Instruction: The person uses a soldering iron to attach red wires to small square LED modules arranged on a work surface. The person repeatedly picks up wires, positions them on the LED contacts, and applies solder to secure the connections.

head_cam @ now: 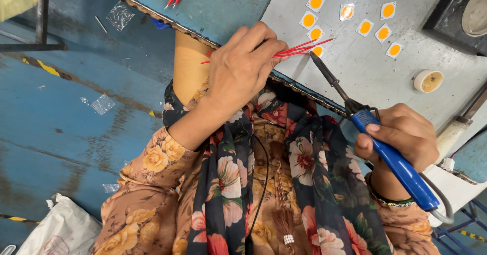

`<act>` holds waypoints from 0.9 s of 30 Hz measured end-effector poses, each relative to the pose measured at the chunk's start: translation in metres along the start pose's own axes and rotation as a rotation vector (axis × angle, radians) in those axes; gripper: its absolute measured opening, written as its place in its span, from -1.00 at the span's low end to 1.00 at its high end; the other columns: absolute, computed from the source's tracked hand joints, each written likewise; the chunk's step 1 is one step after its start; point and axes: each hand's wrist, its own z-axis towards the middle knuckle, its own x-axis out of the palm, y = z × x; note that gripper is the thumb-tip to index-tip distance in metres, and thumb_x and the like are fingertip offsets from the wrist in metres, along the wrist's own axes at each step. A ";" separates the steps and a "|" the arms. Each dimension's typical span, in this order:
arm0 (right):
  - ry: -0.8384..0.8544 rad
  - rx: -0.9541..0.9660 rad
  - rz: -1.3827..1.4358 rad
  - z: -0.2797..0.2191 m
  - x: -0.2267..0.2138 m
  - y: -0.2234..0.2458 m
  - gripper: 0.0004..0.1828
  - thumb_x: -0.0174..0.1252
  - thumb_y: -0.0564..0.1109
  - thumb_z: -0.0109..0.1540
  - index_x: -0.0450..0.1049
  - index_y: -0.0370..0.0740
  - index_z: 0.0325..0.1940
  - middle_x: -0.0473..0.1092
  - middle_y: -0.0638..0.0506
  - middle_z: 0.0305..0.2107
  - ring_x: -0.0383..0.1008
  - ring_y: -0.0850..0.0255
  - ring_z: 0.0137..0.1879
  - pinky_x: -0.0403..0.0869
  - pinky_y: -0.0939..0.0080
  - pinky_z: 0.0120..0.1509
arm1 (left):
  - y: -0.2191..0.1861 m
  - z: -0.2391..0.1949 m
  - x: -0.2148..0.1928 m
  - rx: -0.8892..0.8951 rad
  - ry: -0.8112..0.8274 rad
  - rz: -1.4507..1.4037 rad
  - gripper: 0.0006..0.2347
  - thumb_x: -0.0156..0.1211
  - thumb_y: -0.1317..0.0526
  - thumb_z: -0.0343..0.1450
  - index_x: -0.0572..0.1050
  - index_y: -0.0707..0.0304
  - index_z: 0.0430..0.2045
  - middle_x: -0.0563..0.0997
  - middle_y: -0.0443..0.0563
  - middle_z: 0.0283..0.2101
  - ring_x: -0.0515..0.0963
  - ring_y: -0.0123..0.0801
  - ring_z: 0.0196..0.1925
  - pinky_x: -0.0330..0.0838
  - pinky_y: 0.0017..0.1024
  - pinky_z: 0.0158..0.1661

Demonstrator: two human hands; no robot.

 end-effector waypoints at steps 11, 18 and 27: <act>0.088 -0.036 -0.032 0.013 -0.004 0.007 -0.74 0.37 -0.20 0.34 0.37 -0.30 -0.13 0.38 -0.07 -0.48 0.46 0.07 -0.38 0.43 0.20 -0.27 | 0.000 0.000 0.001 0.007 -0.003 0.030 -0.84 0.38 0.36 0.39 0.59 0.20 -0.20 0.45 -0.13 -0.18 0.51 -0.27 -0.17 0.47 -0.32 -0.26; 0.088 -0.055 -0.037 0.021 -0.001 0.006 -0.77 0.34 -0.22 0.34 0.38 -0.30 -0.14 0.37 -0.07 -0.51 0.46 0.08 -0.40 0.43 0.20 -0.30 | 0.001 0.000 0.001 0.012 0.004 0.028 -0.83 0.41 0.32 0.39 0.58 0.19 -0.20 0.44 -0.12 -0.17 0.51 -0.27 -0.17 0.47 -0.32 -0.27; 0.025 -0.042 0.042 0.015 -0.006 -0.004 -0.72 0.37 -0.15 0.37 0.39 -0.35 -0.13 0.37 -0.05 -0.52 0.42 0.13 -0.44 0.38 0.24 -0.33 | 0.000 0.001 0.000 0.022 0.006 0.038 -0.84 0.41 0.30 0.39 0.57 0.18 -0.21 0.45 -0.12 -0.18 0.52 -0.26 -0.17 0.48 -0.30 -0.25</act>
